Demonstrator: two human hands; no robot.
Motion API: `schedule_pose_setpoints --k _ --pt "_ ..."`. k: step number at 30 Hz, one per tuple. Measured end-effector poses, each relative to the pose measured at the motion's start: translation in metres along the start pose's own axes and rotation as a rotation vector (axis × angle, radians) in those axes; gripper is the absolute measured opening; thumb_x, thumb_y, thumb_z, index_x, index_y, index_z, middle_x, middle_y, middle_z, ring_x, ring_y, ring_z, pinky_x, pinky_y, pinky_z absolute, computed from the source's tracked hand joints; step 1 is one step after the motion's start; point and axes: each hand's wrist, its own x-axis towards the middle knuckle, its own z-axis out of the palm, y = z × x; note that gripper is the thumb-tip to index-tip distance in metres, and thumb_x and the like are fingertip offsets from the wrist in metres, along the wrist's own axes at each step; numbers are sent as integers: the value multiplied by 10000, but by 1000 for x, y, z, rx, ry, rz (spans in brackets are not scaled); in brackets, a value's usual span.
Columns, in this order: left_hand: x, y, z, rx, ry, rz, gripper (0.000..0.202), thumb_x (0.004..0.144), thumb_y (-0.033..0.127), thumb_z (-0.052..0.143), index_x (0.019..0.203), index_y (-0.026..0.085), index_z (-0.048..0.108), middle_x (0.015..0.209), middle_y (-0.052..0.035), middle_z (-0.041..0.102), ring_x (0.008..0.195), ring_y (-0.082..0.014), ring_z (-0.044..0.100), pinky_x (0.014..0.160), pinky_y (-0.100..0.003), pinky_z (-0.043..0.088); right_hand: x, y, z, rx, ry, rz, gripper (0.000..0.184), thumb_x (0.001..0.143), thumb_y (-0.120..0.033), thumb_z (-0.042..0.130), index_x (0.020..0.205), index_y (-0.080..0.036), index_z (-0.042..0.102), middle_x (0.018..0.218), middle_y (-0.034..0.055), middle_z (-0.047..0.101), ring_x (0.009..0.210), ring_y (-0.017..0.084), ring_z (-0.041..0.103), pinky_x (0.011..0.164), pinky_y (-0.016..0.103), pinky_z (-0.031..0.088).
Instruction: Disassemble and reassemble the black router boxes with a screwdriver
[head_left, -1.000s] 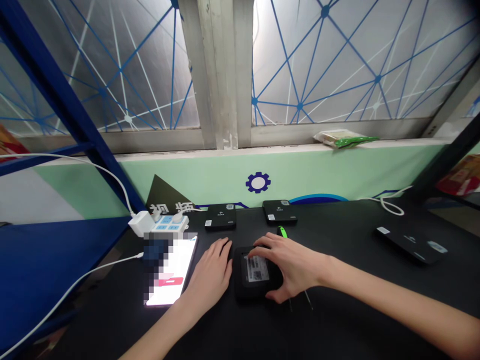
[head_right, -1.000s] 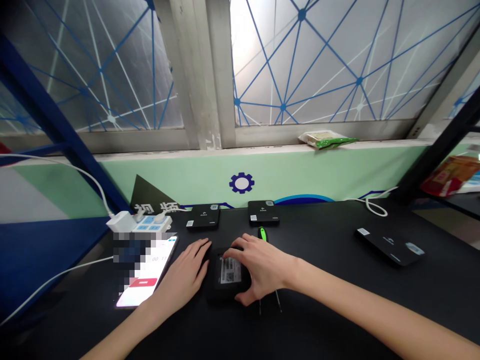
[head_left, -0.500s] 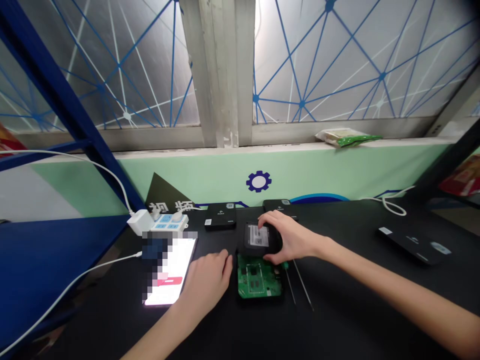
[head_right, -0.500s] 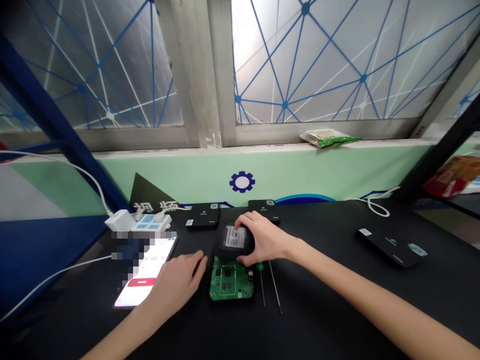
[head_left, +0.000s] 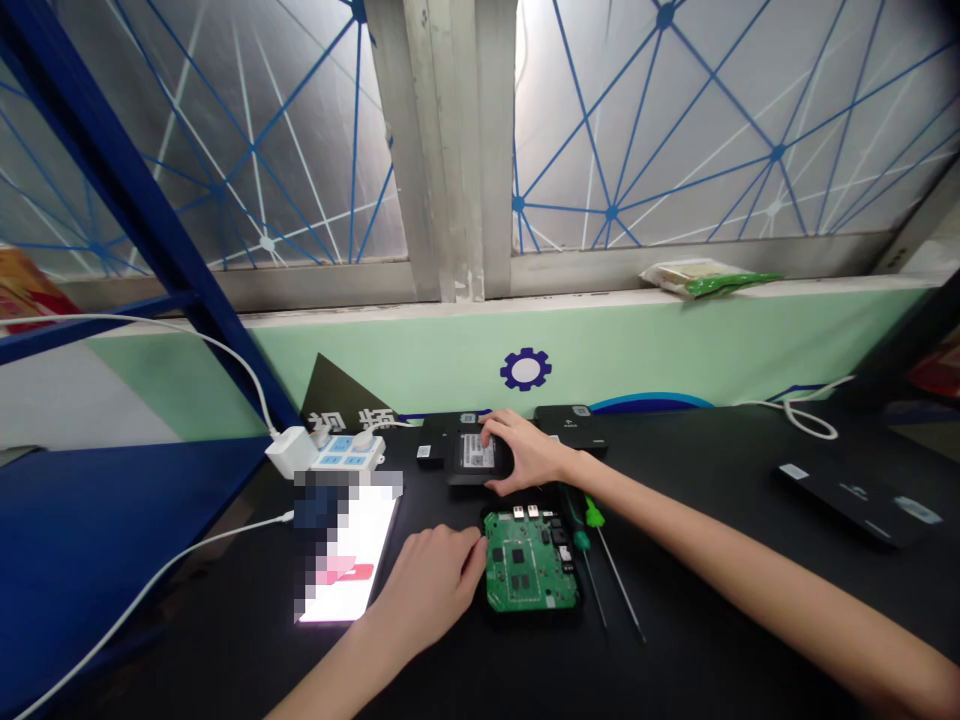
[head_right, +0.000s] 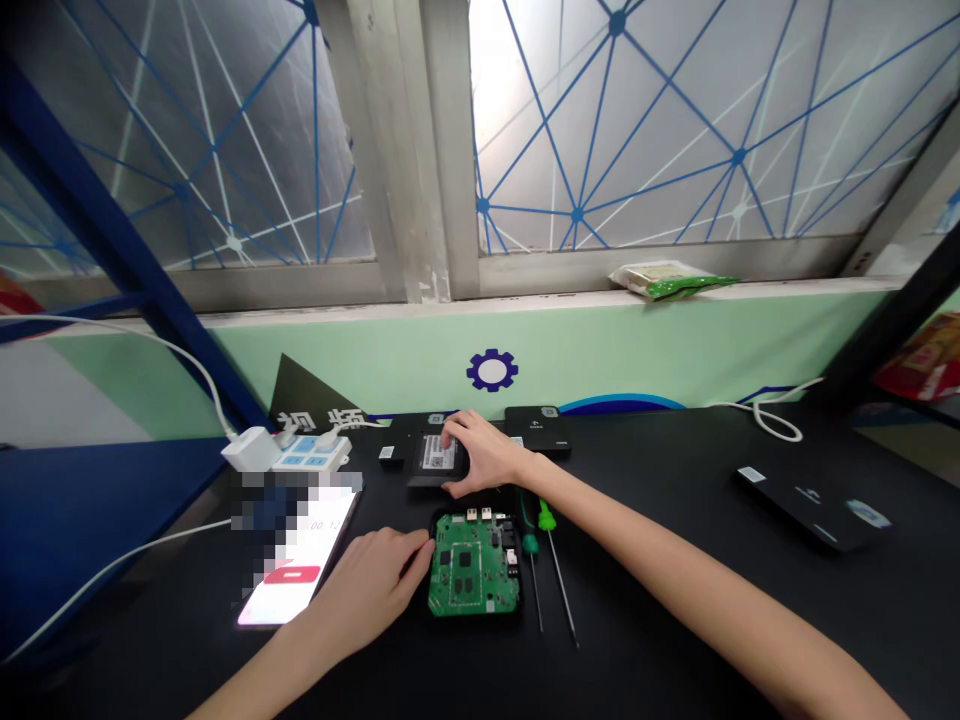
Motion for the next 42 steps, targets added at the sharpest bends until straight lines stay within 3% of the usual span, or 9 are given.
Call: schedule_pose_setpoints --k 12,15,17,19,23,30,37,42 --pt "0 0 -3 -28 -40 -22 387 1054 297 337 724 211 521 653 -21 607 597 -206 601 526 -302 166 -16 -2 -11 32 -3 16 382 726 -322 796 999 -205 556 1494 170 414 1337 320 439 1059 469 407" --pt "1 0 -5 -39 -42 -29 387 1053 289 336 717 210 509 649 -19 595 591 -198 593 527 -299 171 -24 -4 -18 8 50 8 274 782 -265 749 987 -203 579 1421 151 480 1296 296 475 1050 453 418" --pt "1 0 -5 -35 -37 -32 373 1051 283 335 730 213 512 650 -18 587 602 -201 597 527 -298 179 -31 -8 -25 -31 66 2 169 815 -220 707 948 -194 605 1244 133 586 1175 274 544 989 421 456" --pt "1 -1 -6 -30 -36 -33 352 1046 277 339 750 217 519 652 -15 582 615 -206 605 527 -298 190 -40 -18 -34 -74 9 19 68 841 -180 660 903 -189 632 1000 90 645 985 241 597 860 364 493" --pt "1 0 -7 -27 -48 -42 335 1039 269 344 764 219 529 660 -14 578 622 -210 613 526 -300 209 -60 -45 -51 -119 -200 79 60 830 -135 625 815 -186 654 809 28 644 730 165 596 654 265 441" --pt "1 2 -9 -13 -38 -44 324 1038 268 352 783 222 545 657 -11 574 627 -214 613 530 -298 219 -72 -73 -55 -241 -418 149 98 775 -259 679 838 -190 709 811 38 681 661 172 613 533 270 345" --pt "2 -1 -12 -66 -64 -48 309 1008 243 384 732 223 523 667 -8 594 626 -205 602 520 -285 227 -51 -82 -48 -386 -534 201 105 693 -225 666 734 -153 731 770 106 723 623 229 665 469 281 302" --pt "4 -4 -10 -51 -47 -80 316 998 248 381 715 223 520 638 -8 582 600 -207 588 515 -287 214 -36 -89 -41 -489 -605 220 194 615 -262 713 737 -120 764 691 140 718 593 280 685 445 282 338"
